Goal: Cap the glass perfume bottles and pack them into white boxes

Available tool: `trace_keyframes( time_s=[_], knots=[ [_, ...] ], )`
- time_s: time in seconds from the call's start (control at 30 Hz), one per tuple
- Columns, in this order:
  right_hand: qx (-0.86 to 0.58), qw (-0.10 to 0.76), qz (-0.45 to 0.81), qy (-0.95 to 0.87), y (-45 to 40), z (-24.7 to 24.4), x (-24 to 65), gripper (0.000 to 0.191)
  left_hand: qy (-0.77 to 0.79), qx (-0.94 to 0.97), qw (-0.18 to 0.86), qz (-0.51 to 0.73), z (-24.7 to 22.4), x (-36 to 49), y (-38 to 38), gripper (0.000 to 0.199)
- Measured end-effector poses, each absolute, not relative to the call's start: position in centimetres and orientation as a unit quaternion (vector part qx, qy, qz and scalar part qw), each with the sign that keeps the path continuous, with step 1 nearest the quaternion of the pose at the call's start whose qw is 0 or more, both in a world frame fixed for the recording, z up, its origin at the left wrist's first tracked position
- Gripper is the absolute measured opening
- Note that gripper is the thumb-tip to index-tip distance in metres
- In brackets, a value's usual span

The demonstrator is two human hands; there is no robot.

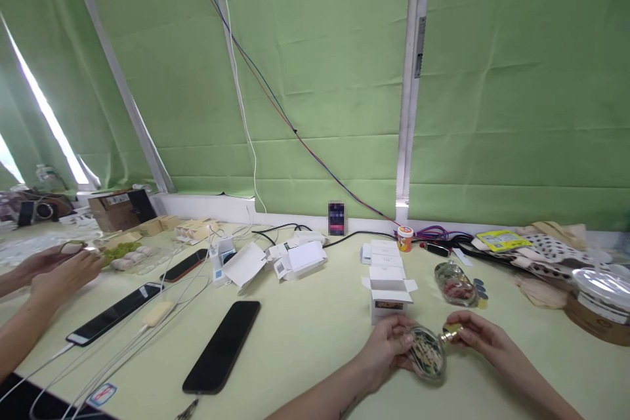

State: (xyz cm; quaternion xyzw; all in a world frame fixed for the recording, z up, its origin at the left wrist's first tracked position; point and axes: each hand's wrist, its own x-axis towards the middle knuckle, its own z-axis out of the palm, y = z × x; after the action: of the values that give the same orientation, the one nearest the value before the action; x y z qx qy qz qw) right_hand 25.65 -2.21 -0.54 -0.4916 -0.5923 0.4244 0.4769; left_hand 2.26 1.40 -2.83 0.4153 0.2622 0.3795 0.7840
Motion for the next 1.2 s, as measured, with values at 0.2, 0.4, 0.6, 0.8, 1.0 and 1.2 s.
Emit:
trace_keyframes(
  time_s=[0.2, 0.4, 0.6, 0.8, 1.0, 1.2],
  knots=[
    [-0.486, 0.468, 0.446, -0.588, -2.6, -0.1, 24.9, 0.033, 0.256, 0.412, 0.786, 0.383, -2.7, 2.3, 1.4, 0.050],
    [-0.483, 0.464, 0.460, -0.583, -2.6, -0.5, 25.1, 0.034, 0.260, 0.411, 0.785, 0.383, -2.8, 2.3, 1.4, 0.051],
    [-0.484, 0.464, 0.451, -0.589, -2.6, -0.8, 25.3, 0.027, 0.266, 0.428, 0.775, 0.383, -3.0, 2.2, 1.3, 0.054],
    [-0.486, 0.457, 0.420, -0.615, -2.4, -1.9, 25.5, 0.025, 0.271, 0.449, 0.763, 0.378, -3.4, 2.2, 1.3, 0.054],
    [-0.476, 0.472, 0.397, -0.627, -2.3, -2.4, 25.3, 0.026, 0.271, 0.452, 0.762, 0.377, -3.4, 2.2, 1.3, 0.060],
    [-0.486, 0.436, 0.463, -0.600, -2.7, -2.0, 24.5, 0.040, 0.278, 0.454, 0.756, 0.381, -3.4, 2.1, 1.3, 0.057]
  ],
)
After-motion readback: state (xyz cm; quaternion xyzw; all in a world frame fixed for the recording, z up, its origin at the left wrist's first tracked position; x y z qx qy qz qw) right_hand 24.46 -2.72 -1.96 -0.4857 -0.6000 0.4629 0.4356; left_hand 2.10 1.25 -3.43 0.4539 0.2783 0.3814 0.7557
